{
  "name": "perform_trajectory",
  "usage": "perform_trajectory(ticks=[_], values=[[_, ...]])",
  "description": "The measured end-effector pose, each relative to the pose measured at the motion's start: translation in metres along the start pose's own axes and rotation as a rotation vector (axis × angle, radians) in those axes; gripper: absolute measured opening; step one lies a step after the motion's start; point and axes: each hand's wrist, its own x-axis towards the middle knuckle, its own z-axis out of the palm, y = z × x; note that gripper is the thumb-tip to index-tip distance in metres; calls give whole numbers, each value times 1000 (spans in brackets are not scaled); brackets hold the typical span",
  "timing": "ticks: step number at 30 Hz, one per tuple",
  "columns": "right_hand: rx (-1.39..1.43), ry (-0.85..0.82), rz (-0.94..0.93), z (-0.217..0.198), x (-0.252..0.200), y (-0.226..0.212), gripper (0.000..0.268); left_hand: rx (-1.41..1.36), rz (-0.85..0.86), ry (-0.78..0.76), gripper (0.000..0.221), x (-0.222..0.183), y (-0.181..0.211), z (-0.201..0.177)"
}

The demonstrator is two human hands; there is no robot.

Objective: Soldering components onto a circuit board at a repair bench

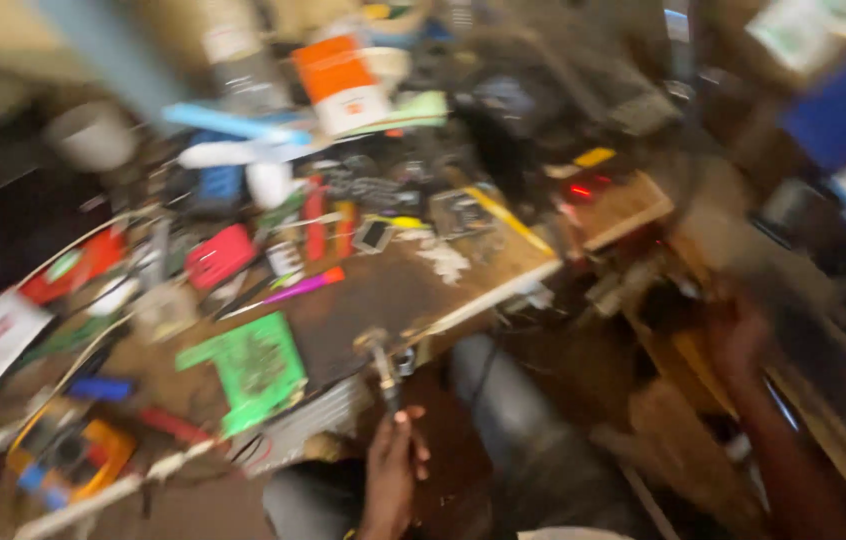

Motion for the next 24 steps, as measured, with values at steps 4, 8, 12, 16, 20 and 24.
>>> perform_trajectory(ticks=[4, 8, 12, 16, 20, 24], values=[[286, -218, 120, -13, -6, -129, 10, -30, 12, 38, 40, 1, -15, 4], [491, -357, -72, -9, -21, -230, 12, -123, -9, 51, 41, 0, -26, 9], [698, -678, -408, -6, -31, -339, 17, -96, 10, 46, 40, 6, -29, 4], [720, -767, -584, 18, -38, -393, 23, -99, 70, 6, 37, 13, -22, -2], [724, -813, -446, 54, -47, -411, 20, -181, -6, -20, 36, 5, -5, 1], [803, -605, -658, 66, -54, -407, 15, -343, -94, -57, 34, -2, 9, 6]])
